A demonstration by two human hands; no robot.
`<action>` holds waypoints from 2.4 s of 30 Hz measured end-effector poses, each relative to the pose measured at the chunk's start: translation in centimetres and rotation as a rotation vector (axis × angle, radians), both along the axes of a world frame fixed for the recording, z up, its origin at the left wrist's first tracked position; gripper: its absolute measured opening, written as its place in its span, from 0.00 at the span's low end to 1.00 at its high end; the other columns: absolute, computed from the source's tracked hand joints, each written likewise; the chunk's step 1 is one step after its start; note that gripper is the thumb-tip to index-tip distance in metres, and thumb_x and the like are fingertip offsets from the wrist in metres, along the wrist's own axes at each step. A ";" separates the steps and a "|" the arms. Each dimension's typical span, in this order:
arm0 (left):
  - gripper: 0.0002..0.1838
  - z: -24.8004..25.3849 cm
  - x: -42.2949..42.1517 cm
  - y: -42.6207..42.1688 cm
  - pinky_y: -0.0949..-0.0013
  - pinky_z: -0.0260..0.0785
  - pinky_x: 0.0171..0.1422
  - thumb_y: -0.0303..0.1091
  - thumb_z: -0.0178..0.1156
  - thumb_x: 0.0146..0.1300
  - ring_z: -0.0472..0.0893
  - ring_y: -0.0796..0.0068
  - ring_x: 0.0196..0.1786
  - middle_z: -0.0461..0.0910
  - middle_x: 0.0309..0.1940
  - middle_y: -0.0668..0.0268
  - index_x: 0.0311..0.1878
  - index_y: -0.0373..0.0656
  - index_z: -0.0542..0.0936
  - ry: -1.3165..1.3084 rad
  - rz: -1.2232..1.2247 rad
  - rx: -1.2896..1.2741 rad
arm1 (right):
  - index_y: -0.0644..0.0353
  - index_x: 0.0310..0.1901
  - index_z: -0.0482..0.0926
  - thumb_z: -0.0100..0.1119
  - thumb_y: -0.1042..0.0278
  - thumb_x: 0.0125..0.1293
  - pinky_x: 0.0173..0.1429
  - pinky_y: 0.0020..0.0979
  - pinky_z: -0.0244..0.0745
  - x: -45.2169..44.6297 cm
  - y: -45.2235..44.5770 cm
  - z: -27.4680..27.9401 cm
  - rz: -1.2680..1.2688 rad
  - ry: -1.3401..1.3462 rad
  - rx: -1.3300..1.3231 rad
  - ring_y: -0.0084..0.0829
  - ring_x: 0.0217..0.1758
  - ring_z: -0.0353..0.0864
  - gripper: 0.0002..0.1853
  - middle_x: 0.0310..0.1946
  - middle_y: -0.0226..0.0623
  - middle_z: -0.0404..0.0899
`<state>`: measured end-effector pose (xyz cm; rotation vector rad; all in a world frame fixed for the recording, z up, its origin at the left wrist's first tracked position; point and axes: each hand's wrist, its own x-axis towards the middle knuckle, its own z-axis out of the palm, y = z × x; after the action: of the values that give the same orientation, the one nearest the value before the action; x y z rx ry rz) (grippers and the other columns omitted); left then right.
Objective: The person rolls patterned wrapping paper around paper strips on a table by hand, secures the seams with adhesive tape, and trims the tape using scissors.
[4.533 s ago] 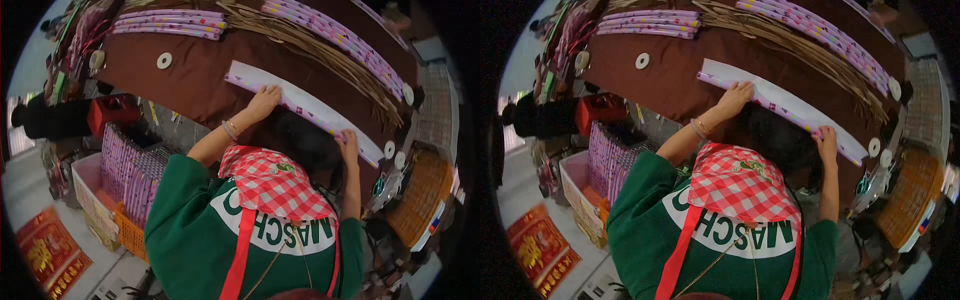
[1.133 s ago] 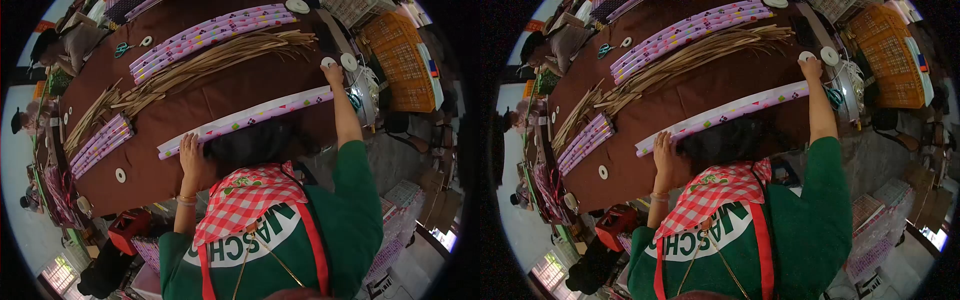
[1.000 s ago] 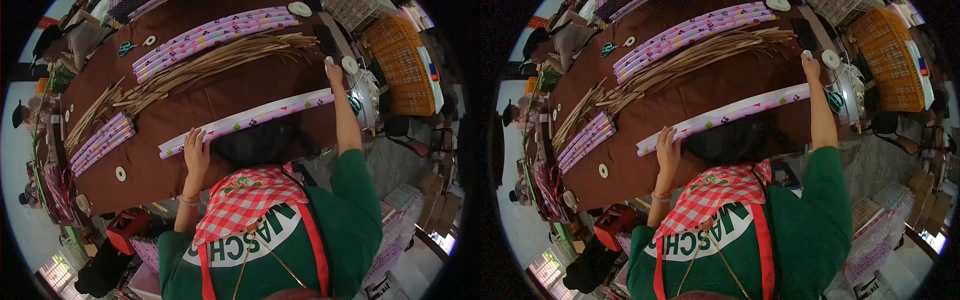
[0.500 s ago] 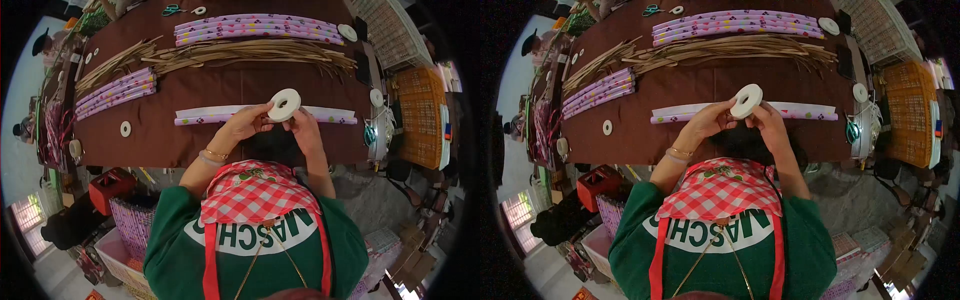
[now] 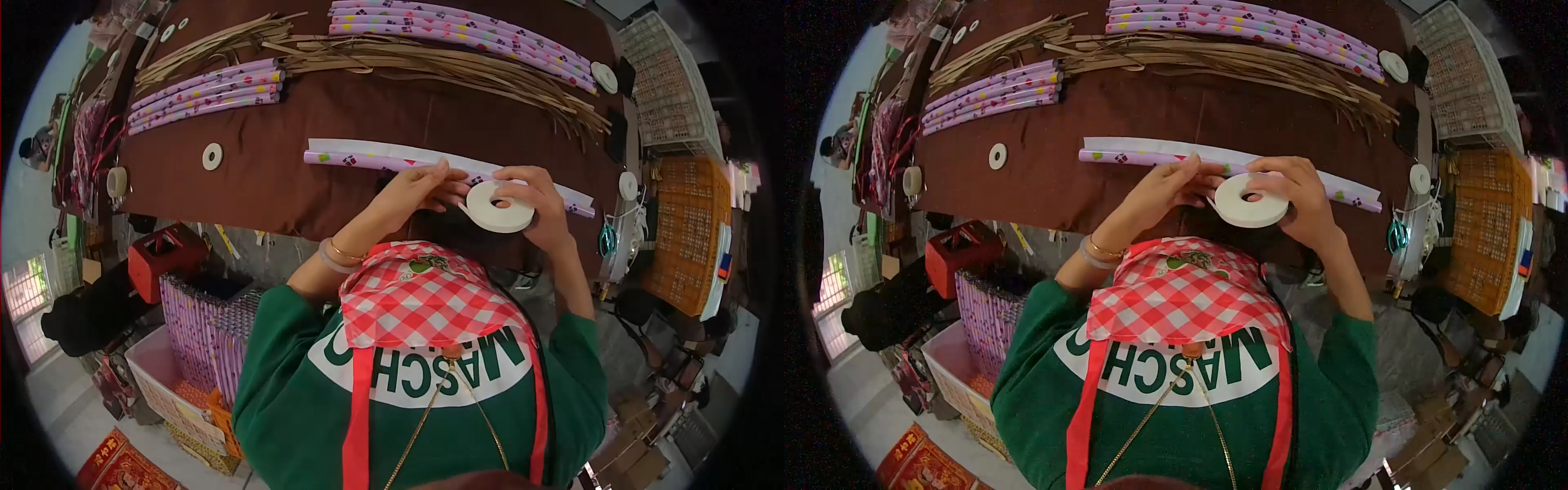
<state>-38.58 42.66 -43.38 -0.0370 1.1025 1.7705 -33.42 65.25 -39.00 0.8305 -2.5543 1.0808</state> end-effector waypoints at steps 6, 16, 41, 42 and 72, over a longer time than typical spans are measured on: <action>0.18 1.7 0.8 -1.9 0.79 0.66 0.46 0.43 0.53 0.65 0.77 0.83 0.42 0.81 0.37 0.69 0.48 0.39 0.78 0.291 0.002 -0.077 | 0.58 0.37 0.77 0.63 0.80 0.43 0.47 0.32 0.66 0.0 -0.6 -1.8 -0.115 -0.145 -0.138 0.35 0.42 0.74 0.15 0.40 0.34 0.77; 0.08 1.1 1.2 -3.8 0.77 0.67 0.38 0.31 0.59 0.60 0.75 0.82 0.34 0.79 0.29 0.68 0.35 0.35 0.79 0.565 0.167 -0.240 | 0.61 0.32 0.74 0.61 0.81 0.44 0.49 0.33 0.66 0.3 -0.8 -1.3 -0.080 -0.272 -0.064 0.38 0.44 0.72 0.11 0.39 0.36 0.74; 0.08 -11.5 -9.3 -16.1 0.59 0.71 0.38 0.40 0.62 0.47 0.78 0.61 0.36 0.80 0.26 0.63 0.26 0.47 0.83 1.222 0.212 -1.364 | 0.65 0.33 0.80 0.57 0.57 0.55 0.41 0.26 0.69 -10.7 -6.2 -11.3 -0.195 -1.033 -0.042 0.25 0.35 0.76 0.17 0.31 0.35 0.80; 0.08 -11.8 -9.5 -16.3 0.59 0.71 0.38 0.40 0.62 0.47 0.78 0.61 0.36 0.80 0.26 0.63 0.26 0.47 0.83 1.216 0.203 -1.366 | 0.65 0.33 0.80 0.57 0.56 0.54 0.40 0.26 0.69 -10.9 -6.6 -11.1 -0.223 -1.025 0.025 0.25 0.34 0.76 0.17 0.30 0.36 0.80; 0.07 -14.0 -10.3 -17.2 0.57 0.71 0.35 0.39 0.62 0.45 0.78 0.60 0.35 0.80 0.26 0.64 0.24 0.48 0.83 1.190 0.142 -1.590 | 0.63 0.30 0.80 0.55 0.45 0.48 0.42 0.35 0.70 -11.9 -8.4 -13.3 -0.281 -1.110 0.219 0.42 0.37 0.78 0.24 0.30 0.45 0.79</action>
<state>-48.90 25.47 -57.42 -0.0171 3.1328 0.4130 -45.34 56.89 -52.29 -0.2447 -3.5431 1.4292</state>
